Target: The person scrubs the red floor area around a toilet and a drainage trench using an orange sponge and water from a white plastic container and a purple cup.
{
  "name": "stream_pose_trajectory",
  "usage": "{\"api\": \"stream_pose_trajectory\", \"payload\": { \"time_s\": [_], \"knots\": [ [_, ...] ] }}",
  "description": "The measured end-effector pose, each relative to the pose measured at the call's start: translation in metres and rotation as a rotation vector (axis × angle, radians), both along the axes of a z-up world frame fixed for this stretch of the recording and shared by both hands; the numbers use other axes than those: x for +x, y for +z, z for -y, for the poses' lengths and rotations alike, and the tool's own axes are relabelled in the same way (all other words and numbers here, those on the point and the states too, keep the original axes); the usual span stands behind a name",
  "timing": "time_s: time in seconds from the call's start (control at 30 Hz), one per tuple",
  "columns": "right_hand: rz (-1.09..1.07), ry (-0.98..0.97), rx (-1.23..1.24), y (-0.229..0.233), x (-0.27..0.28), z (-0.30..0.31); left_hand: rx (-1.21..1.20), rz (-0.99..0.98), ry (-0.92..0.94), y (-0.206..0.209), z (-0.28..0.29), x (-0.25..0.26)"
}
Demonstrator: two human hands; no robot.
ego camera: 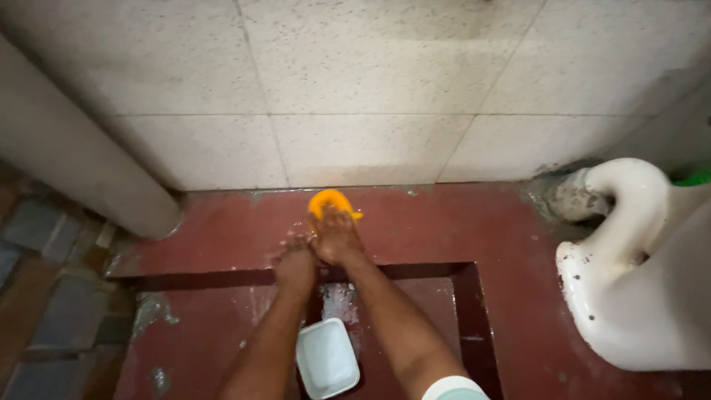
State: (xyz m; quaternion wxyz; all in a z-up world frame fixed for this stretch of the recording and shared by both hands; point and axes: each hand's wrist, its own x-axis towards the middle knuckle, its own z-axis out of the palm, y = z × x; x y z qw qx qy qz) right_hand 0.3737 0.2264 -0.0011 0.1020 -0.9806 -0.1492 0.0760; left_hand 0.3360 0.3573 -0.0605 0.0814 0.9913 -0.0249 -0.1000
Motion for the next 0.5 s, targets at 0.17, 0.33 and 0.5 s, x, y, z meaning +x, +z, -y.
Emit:
{"api": "stream_pose_trajectory", "payload": {
  "time_s": [0.17,0.33,0.5],
  "knots": [
    [-0.038,-0.008,0.069,0.002,-0.014,-0.007,0.011,-0.254,-0.048,0.055,-0.047,0.012],
    [0.223,-0.361,-0.074,-0.015,-0.036,0.108,-0.044,-0.099,-0.065,0.004,-0.051,0.020],
    [0.440,-0.584,-0.237,-0.043,-0.031,0.132,-0.008,-0.096,-0.117,-0.025,-0.059,0.026]
  ]
}}
